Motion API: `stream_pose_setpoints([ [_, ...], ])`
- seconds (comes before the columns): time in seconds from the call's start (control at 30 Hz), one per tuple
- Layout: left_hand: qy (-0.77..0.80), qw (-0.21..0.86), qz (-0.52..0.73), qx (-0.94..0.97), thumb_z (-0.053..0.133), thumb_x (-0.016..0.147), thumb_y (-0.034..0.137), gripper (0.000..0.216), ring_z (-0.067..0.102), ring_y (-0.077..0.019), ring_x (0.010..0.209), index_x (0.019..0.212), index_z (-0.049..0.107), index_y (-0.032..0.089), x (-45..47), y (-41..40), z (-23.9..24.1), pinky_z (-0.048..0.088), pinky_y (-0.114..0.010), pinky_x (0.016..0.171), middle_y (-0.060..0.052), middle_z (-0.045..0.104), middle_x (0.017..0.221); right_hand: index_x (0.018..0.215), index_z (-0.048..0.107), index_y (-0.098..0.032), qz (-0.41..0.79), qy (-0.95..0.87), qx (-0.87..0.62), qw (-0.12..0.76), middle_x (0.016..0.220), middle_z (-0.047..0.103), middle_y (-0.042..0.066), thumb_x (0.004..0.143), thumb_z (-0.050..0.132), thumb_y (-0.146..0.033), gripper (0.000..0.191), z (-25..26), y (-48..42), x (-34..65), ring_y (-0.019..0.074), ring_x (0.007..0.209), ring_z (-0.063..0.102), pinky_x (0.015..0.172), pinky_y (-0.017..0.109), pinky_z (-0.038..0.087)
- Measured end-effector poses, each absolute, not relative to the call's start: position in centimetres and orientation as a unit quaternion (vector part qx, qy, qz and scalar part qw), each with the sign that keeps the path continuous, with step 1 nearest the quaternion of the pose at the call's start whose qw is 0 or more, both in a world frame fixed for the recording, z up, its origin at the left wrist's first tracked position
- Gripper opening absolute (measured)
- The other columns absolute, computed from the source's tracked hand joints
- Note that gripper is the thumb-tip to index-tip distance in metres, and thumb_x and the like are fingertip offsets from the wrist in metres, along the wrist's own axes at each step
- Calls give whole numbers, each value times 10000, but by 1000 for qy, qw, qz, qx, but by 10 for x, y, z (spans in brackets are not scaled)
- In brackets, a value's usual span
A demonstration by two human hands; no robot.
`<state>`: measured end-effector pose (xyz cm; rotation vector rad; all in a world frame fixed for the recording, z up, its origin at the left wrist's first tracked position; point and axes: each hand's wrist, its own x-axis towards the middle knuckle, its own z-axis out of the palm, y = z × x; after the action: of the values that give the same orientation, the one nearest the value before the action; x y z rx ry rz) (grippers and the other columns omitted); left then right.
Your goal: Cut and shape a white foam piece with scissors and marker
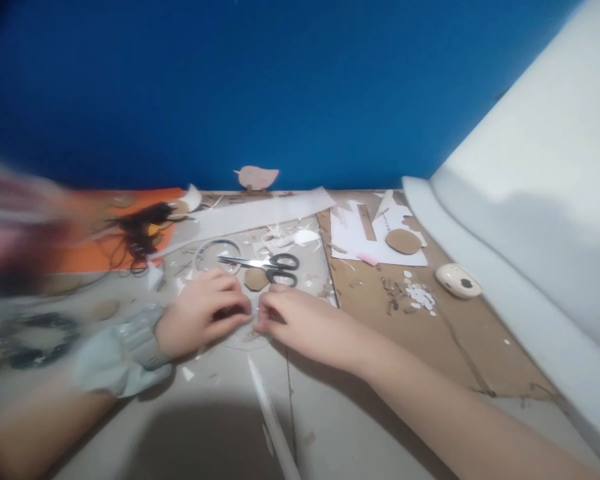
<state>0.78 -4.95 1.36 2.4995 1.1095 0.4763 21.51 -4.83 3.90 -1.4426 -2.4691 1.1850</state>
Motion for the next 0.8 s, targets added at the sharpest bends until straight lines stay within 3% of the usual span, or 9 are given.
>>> stream_pose_setpoints([
  [0.37, 382, 208, 164, 885, 624, 737, 595, 399, 444, -193, 821, 859, 652, 216, 5, -46, 12, 316, -333, 741, -14, 535, 840, 766, 532, -223, 356, -812, -462, 15, 835, 555, -28, 901, 488, -314, 169, 37, -48, 215, 142, 708, 540, 594, 262, 344],
  [0.63, 379, 133, 107, 910, 531, 761, 656, 465, 452, -236, 879, 866, 631, 214, 11, -45, 14, 313, -364, 751, -39, 556, 887, 846, 470, -216, 326, -805, -492, 53, 770, 572, -27, 812, 610, -427, 255, 38, -47, 209, 150, 649, 520, 512, 234, 300],
  [0.8, 363, 142, 107, 915, 586, 808, 524, 371, 512, -242, 897, 1025, 627, 226, 3, -56, 66, 382, -386, 796, -43, 606, 927, 768, 472, -198, 295, -836, -460, 56, 724, 557, -12, 817, 611, -373, 228, 29, -46, 207, 151, 626, 501, 523, 243, 278],
])
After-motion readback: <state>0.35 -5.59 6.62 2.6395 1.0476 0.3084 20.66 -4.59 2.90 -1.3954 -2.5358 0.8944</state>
